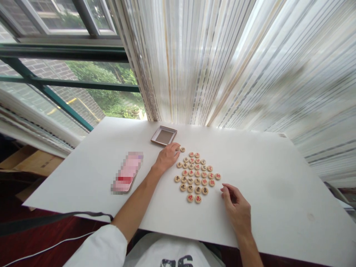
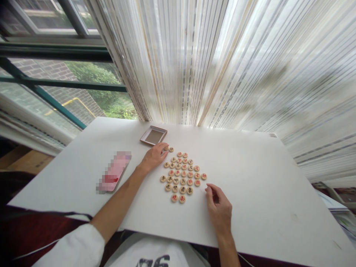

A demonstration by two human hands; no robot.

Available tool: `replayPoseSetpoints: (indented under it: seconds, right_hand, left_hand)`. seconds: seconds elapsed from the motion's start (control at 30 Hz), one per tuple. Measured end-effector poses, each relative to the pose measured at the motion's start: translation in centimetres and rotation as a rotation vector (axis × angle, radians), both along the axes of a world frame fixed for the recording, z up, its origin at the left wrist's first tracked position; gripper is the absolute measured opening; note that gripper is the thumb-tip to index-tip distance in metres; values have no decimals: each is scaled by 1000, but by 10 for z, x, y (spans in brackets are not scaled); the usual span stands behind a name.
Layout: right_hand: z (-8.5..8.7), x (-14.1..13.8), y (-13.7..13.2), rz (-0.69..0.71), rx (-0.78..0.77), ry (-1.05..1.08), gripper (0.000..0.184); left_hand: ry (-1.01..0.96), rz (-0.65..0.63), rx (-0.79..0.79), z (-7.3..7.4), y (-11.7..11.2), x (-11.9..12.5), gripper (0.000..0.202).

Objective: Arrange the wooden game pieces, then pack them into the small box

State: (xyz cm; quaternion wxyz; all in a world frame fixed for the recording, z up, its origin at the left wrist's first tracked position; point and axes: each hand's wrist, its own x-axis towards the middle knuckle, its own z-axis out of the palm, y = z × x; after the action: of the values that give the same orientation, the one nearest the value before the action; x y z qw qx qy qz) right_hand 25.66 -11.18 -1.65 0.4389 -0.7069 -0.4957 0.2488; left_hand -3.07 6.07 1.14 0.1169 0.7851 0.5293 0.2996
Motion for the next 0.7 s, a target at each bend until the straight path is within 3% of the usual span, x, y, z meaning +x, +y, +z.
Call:
replayPoseSetpoints:
  seconds: [0.17,0.33,0.53,0.7]
  right_hand:
    - [1,-1,0,3,4,0,34]
    - [5,-2,0,-5,6,-22,34]
    - [22,-20,5,51,88,-50,31]
    - [45,-55,12,261,126,67,25]
  left_hand:
    - [-22,-6,-15,-3,4,1,23]
    - [-114,7,-44,8,-17,-12,24]
    - [-760,-113,-430,16,-61,-20,34]
    - [-952,-244,-553,22,-94,-5,33]
